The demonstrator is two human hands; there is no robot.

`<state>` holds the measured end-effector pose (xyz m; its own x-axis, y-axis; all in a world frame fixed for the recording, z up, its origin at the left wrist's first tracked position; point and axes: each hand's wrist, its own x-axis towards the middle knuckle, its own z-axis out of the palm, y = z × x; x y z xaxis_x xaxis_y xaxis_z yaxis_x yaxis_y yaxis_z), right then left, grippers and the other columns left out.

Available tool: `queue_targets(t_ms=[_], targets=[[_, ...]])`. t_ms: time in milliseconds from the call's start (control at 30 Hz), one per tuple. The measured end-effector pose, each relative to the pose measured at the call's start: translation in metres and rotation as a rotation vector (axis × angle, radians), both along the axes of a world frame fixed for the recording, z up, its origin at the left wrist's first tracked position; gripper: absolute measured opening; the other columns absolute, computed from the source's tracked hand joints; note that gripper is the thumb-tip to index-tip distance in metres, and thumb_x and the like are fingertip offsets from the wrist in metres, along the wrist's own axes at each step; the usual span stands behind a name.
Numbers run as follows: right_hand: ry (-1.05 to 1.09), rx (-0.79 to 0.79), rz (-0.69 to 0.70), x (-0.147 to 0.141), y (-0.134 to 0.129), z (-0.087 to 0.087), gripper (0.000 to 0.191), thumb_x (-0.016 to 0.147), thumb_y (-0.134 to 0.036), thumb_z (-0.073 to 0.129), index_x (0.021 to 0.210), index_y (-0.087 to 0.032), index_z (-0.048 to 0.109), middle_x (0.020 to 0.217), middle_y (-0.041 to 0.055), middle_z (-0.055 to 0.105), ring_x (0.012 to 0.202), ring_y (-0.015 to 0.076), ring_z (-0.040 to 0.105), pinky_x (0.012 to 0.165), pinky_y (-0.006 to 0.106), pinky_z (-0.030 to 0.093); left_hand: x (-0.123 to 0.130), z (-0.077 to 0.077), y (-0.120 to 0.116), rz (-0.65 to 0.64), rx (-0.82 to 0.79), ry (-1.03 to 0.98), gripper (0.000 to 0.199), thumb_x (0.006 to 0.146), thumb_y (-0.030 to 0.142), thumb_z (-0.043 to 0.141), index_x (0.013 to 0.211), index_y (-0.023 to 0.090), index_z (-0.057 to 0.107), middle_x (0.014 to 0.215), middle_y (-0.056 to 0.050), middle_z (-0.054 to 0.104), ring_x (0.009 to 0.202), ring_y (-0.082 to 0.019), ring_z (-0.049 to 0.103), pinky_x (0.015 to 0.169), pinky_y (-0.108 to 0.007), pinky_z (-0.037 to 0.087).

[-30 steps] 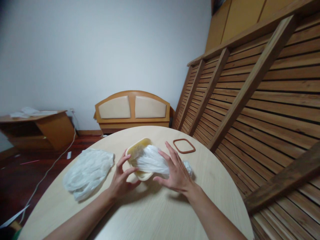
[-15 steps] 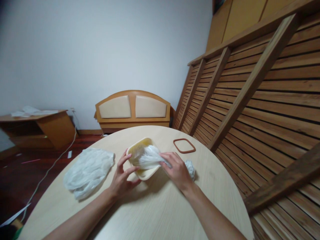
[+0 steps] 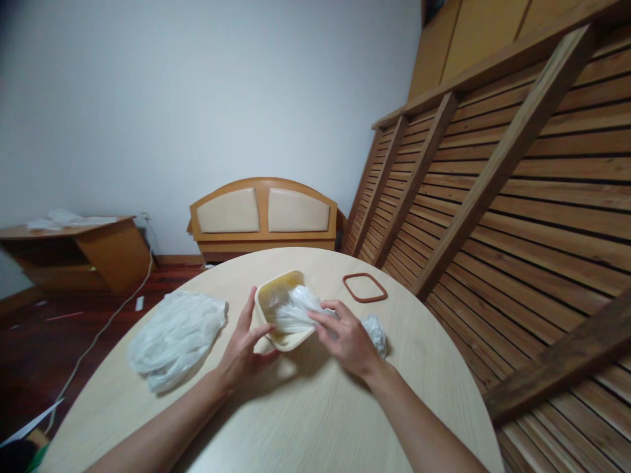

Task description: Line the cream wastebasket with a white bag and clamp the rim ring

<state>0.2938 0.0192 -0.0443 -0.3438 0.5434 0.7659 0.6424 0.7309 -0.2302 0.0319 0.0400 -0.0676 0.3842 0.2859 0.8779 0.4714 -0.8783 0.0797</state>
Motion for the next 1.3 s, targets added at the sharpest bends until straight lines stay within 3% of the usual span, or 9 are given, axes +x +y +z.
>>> queue_targets(t_ms=[133, 467, 967, 1300], targets=[[-0.039, 0.022, 0.014, 0.002, 0.002, -0.002, 0.035, 0.094, -0.021, 0.061, 0.127, -0.024, 0.069, 0.115, 0.0108, 0.065, 0.109, 0.0232, 0.067, 0.093, 0.039, 0.06, 0.0, -0.001, 0.002, -0.01, -0.012, -0.028, 0.056, 0.074, 0.007, 0.076, 0.12, 0.024, 0.05, 0.169, -0.015, 0.009, 0.153, -0.038, 0.021, 0.107, -0.062, 0.047], [0.049, 0.095, -0.007, 0.005, 0.002, 0.001, 0.03, 0.098, -0.018, 0.055, 0.116, -0.029, 0.075, 0.095, 0.0052, 0.071, 0.085, 0.0173, 0.072, 0.075, 0.028, 0.062, 0.004, 0.004, -0.006, 0.011, -0.091, -0.13, 0.051, 0.074, 0.007, 0.072, 0.118, 0.024, 0.053, 0.168, -0.017, 0.013, 0.153, -0.039, 0.021, 0.11, -0.063, 0.043], [0.159, 0.219, -0.22, 0.017, 0.001, 0.012, 0.027, 0.094, -0.015, 0.057, 0.107, -0.028, 0.077, 0.1, 0.0044, 0.076, 0.091, 0.0208, 0.073, 0.084, 0.036, 0.062, 0.003, 0.01, -0.005, 0.076, -0.14, -0.173, 0.059, 0.066, 0.005, 0.076, 0.117, 0.021, 0.05, 0.164, -0.025, 0.022, 0.151, -0.043, 0.024, 0.107, -0.065, 0.041], [0.339, 0.28, -0.338, 0.022, 0.002, 0.021, 0.02, 0.093, -0.018, 0.06, 0.096, -0.026, 0.078, 0.094, 0.0041, 0.077, 0.089, 0.0226, 0.073, 0.081, 0.038, 0.061, 0.003, 0.008, -0.002, 0.071, -0.138, -0.178, 0.057, 0.071, 0.009, 0.073, 0.121, 0.02, 0.048, 0.163, -0.025, 0.023, 0.151, -0.041, 0.024, 0.109, -0.062, 0.041]])
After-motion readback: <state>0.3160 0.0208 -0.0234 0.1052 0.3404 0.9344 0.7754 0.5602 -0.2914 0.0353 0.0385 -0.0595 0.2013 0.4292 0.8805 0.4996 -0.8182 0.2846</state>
